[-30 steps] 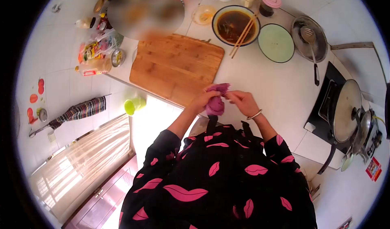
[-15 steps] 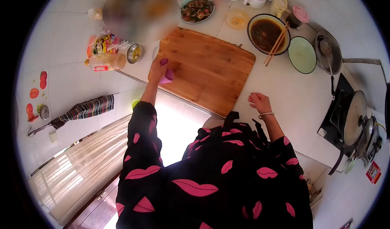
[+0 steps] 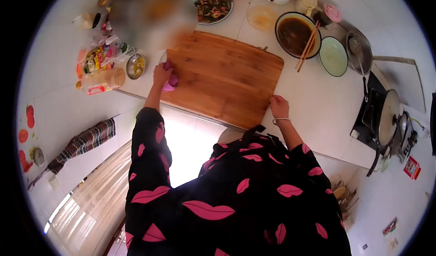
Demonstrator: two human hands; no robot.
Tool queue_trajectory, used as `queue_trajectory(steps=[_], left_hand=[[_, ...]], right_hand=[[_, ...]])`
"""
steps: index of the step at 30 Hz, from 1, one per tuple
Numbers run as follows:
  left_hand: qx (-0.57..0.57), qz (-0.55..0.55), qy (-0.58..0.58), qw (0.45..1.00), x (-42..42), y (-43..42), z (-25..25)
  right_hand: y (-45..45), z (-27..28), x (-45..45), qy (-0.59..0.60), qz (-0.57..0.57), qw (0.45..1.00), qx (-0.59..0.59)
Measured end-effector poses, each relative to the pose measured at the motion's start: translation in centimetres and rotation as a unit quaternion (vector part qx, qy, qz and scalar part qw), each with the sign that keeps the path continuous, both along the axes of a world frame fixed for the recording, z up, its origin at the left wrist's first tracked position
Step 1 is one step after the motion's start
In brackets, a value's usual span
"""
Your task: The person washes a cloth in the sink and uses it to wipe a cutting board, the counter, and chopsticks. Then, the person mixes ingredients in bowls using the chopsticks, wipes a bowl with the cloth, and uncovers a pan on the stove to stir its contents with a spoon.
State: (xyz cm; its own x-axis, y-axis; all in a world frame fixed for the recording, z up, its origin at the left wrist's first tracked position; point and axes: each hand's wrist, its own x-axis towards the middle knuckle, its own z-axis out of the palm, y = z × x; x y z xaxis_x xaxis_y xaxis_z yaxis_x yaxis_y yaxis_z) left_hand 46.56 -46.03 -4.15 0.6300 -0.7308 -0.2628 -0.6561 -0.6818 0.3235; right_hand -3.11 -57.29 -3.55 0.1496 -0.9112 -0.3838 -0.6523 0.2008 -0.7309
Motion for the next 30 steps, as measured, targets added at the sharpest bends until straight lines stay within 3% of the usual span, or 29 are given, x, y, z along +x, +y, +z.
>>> queue_trajectory(steps=[3, 6, 12, 15, 18, 21, 30], left_hand=[[-0.003, -0.018, -0.028, 0.999, 0.0, 0.0, -0.3], [0.013, -0.019, -0.044, 0.999, -0.8, -0.4, 0.5], [0.032, -0.024, -0.068, 0.997, -1.0, -0.6, 0.4], [0.028, -0.037, -0.072, 0.996, -1.8, -0.2, 0.6], [0.019, -0.045, -0.065, 0.997, -3.7, -0.2, 0.9], [0.027, -0.051, -0.052, 0.997, -5.3, -0.3, 1.5], [0.015, -0.083, -0.032, 0.996, -12.2, -0.4, 1.9]], right_hand=[[0.1, 1.0, 0.8, 0.041, -0.003, 0.999, -0.019], [0.4, -0.5, 0.5, 0.010, -0.037, 0.999, 0.024], [0.9, -2.1, -0.1, -0.034, -0.052, 0.998, 0.001], [0.9, -2.4, -0.8, 0.018, -0.037, 0.999, 0.006], [0.7, -2.1, -2.2, -0.013, -0.050, 0.998, -0.020], [0.4, -0.8, -3.2, 0.011, -0.067, 0.997, 0.025], [-0.8, 0.3, -9.2, 0.064, -0.069, 0.995, -0.022]])
